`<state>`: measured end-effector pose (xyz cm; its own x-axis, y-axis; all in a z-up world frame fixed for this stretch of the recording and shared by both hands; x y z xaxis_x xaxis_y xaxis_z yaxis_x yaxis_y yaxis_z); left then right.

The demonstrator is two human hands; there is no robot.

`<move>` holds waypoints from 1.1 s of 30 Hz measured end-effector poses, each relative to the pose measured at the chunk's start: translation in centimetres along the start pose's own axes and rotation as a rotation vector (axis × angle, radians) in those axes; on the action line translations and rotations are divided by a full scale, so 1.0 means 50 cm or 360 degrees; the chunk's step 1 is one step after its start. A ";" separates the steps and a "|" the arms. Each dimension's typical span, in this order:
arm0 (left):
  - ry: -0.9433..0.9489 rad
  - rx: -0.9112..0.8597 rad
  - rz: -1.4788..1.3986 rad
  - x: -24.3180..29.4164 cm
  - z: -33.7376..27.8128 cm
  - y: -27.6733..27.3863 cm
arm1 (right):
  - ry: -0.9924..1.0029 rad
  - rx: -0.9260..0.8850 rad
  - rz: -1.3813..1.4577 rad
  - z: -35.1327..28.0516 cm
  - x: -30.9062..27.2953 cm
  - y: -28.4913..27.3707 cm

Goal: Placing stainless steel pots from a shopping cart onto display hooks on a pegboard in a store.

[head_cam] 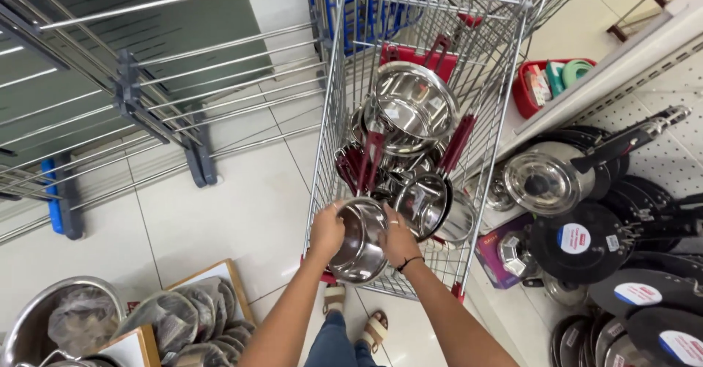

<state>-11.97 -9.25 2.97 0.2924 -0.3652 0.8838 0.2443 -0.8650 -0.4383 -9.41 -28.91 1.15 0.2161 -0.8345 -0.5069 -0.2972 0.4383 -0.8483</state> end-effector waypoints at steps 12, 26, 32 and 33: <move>0.0029 -0.0172 -0.0571 0.264 -0.016 -0.110 | 0.0051 0.0712 0.0450 0.040 -0.089 -0.229; 0.0985 -0.0521 -0.0943 0.617 -0.044 -0.059 | -0.0006 0.1551 0.0433 -0.078 -0.080 -0.597; 0.1176 -0.0765 -0.0986 0.716 -0.074 0.012 | 0.0205 0.1802 0.0233 -0.185 -0.065 -0.701; 0.1187 -0.0788 -0.0963 0.728 -0.080 0.024 | 0.0159 0.1830 0.0209 -0.202 -0.066 -0.714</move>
<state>-4.72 -24.99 35.28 -0.4288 0.1969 0.8817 -0.2905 -0.9542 0.0718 -8.90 -45.16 34.64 0.1567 -0.7604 -0.6302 0.7190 0.5253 -0.4551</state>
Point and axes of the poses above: each hand's wrist, its own z-axis towards the middle knuckle, its own y-axis out of the palm, x = y × z, the point moved 7 cm from there along z, towards the middle knuckle, and after that the axes turned 10 degrees about -z, right-handed, at the moved point
